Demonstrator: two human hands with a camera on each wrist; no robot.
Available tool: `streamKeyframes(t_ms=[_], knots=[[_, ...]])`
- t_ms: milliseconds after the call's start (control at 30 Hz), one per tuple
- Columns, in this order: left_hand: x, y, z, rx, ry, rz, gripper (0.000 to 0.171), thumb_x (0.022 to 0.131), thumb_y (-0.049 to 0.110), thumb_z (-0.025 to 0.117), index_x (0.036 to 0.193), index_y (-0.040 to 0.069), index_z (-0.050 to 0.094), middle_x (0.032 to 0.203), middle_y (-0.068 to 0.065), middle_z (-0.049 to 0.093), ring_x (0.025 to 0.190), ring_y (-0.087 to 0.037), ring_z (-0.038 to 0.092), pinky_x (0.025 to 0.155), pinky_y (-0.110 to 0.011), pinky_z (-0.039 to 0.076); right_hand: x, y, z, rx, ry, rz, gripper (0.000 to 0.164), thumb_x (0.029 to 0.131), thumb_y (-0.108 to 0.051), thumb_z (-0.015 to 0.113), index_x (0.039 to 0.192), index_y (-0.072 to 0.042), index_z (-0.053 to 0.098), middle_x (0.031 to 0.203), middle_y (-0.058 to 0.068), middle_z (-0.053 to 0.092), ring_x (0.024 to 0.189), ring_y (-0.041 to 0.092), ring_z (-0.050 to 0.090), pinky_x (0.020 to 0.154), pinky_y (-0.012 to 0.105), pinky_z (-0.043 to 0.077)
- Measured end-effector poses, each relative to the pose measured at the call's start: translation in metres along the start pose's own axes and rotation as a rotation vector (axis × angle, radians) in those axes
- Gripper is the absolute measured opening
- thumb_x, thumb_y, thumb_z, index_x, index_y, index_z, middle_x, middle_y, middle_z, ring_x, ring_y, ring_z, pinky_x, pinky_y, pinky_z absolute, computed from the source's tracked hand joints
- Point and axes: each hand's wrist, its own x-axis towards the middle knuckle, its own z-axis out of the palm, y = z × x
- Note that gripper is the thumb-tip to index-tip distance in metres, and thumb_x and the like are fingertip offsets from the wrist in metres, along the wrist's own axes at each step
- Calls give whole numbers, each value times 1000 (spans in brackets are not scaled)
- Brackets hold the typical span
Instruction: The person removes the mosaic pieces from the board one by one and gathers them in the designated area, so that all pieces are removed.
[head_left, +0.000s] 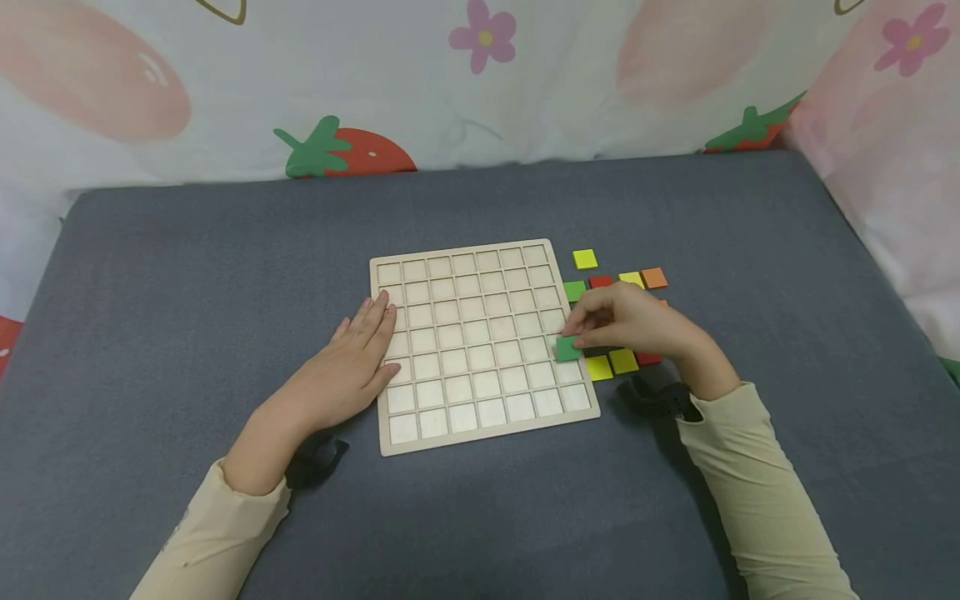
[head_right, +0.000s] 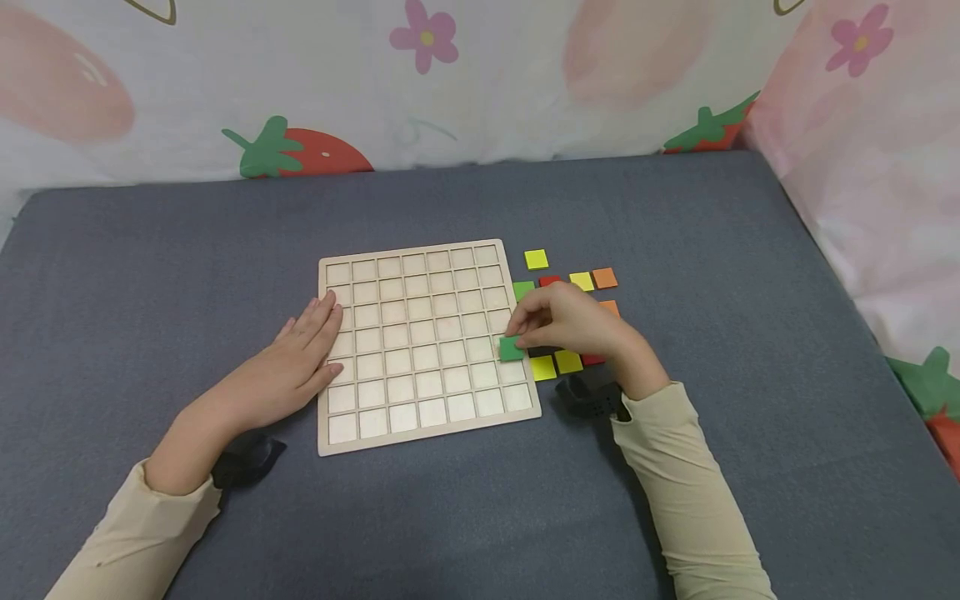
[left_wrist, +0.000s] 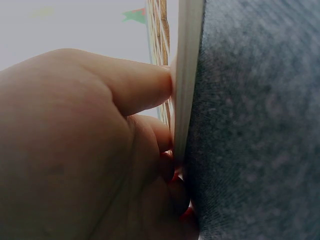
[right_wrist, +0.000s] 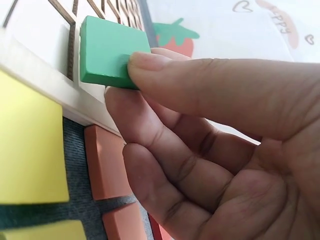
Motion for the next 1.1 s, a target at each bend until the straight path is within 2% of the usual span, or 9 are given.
streamKeyframes(t_ms=[533,800,1100], knots=[[-1,2,-3,1,-8,3,64,101,23,40,148,-7,9,156,-20,-3,143,-34,-1,112,-53,11,-7,4,-9,4,-23,21,10,83,2,68,93,1,70,88,7,67,77,14,62,71,26,52],[0,0,-1,0,-25,-3,65,101,24,41,148,-6,8,156,-18,-6,143,-33,-4,112,-52,9,-12,5,-15,-9,-30,33,7,84,-2,69,91,-3,71,86,6,65,74,16,58,67,26,50],[1,0,0,6,-15,0,65,101,25,40,148,-6,8,156,-19,-5,143,-33,-3,112,-52,10,-20,6,-23,-14,-15,88,7,83,-1,70,90,-2,70,90,7,66,77,14,61,70,26,51]])
